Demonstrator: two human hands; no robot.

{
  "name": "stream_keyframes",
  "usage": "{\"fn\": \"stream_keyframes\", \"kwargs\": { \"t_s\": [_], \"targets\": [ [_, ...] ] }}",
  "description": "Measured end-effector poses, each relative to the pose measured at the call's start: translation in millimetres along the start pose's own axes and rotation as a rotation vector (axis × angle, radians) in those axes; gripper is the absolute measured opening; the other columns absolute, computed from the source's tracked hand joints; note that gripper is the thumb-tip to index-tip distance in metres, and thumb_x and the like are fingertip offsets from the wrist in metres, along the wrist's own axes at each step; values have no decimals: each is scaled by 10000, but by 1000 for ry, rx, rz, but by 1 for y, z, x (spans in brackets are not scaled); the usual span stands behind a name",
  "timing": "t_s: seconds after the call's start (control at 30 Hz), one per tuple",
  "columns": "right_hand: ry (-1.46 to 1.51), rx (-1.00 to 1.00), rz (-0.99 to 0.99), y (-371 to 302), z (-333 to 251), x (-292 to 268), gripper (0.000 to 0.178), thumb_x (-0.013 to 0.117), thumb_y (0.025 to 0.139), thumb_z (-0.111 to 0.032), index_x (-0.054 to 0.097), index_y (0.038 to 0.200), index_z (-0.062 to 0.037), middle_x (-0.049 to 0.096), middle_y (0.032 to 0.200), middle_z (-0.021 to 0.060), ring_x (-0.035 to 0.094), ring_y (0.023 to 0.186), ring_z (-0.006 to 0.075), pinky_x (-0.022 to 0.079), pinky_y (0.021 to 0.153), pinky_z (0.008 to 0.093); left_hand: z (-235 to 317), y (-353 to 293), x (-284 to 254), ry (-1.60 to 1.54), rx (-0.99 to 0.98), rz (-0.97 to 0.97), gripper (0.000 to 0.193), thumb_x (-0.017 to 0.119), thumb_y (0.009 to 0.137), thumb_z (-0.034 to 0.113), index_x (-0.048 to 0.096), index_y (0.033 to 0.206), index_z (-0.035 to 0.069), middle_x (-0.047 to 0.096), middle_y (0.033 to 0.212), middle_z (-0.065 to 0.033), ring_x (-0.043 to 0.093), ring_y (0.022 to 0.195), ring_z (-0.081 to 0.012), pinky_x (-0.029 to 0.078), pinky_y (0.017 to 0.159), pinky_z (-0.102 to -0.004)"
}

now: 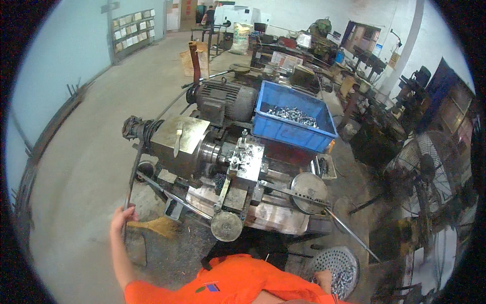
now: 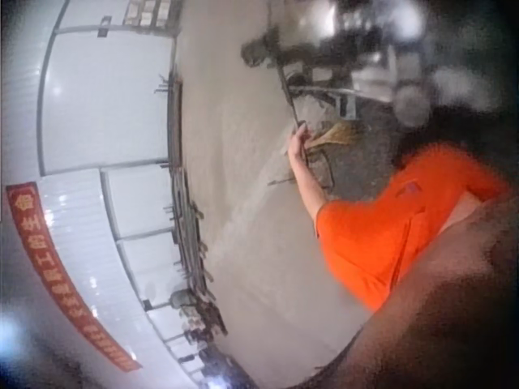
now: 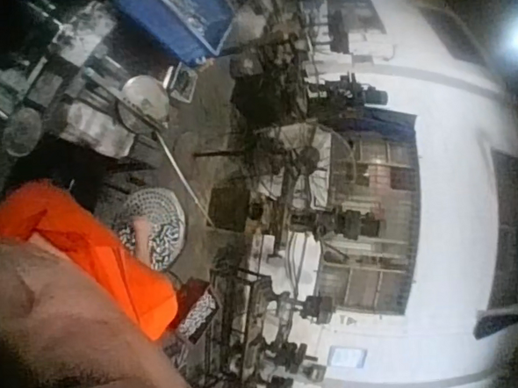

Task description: The person operates a metal turning machine, repeatedly inserting small metal pieces into the chuck, engaging the machine, and removing the processed pieces. The person places the finished pieces into a blue bin and occasionally uses a long metal rod to assist with the process.

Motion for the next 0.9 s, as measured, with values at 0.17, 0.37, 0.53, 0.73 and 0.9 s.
{"fn": "stream_keyframes", "kwargs": {
  "t_s": [0.17,0.37,0.53,0.73,0.9],
  "targets": [
    [-95,-181,12,64,55,54,412,685,578,-435,668,819,-100,637,836,152,611,836,322,489,758,383,5,1,7,45,7,-20,276,578,786,151,505,984,-28,599,707,-112,596,586,-198,480,550,-298],
    [-333,-368,-168,34,43,41,287,570,643,-297,660,847,-116,630,907,147,591,880,328,476,766,397,-6,7,-3,5,11,6,304,590,783,166,495,1003,-22,603,713,-120,596,584,-203,484,566,-305],
    [-65,-81,-71,-16,6,-9,332,589,640,-262,632,806,22,619,885,210,600,860,342,490,743,387,-7,3,-7,47,-6,20,318,591,778,164,489,1013,-23,604,716,-133,594,585,-208,485,566,-302],
    [40,-40,-31,-32,-24,-41,347,607,648,-289,632,795,24,606,942,224,579,937,332,471,802,380,-1,5,-1,56,1,7,304,597,775,168,502,991,-24,602,714,-128,590,580,-205,487,553,-292],
    [-24,-164,86,-7,-6,-8,302,633,623,-316,636,709,-26,615,795,201,604,799,340,484,719,398,-2,0,-3,47,47,47,302,596,776,164,508,984,-36,598,710,-130,590,563,-205,487,535,-294]
  ]
}}
Point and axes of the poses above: each hand's wrist, its own y-axis towards the middle knuckle, its own x-axis out of the palm, z = x × y, the point moved 1 cm from there along y, towards the middle knuckle
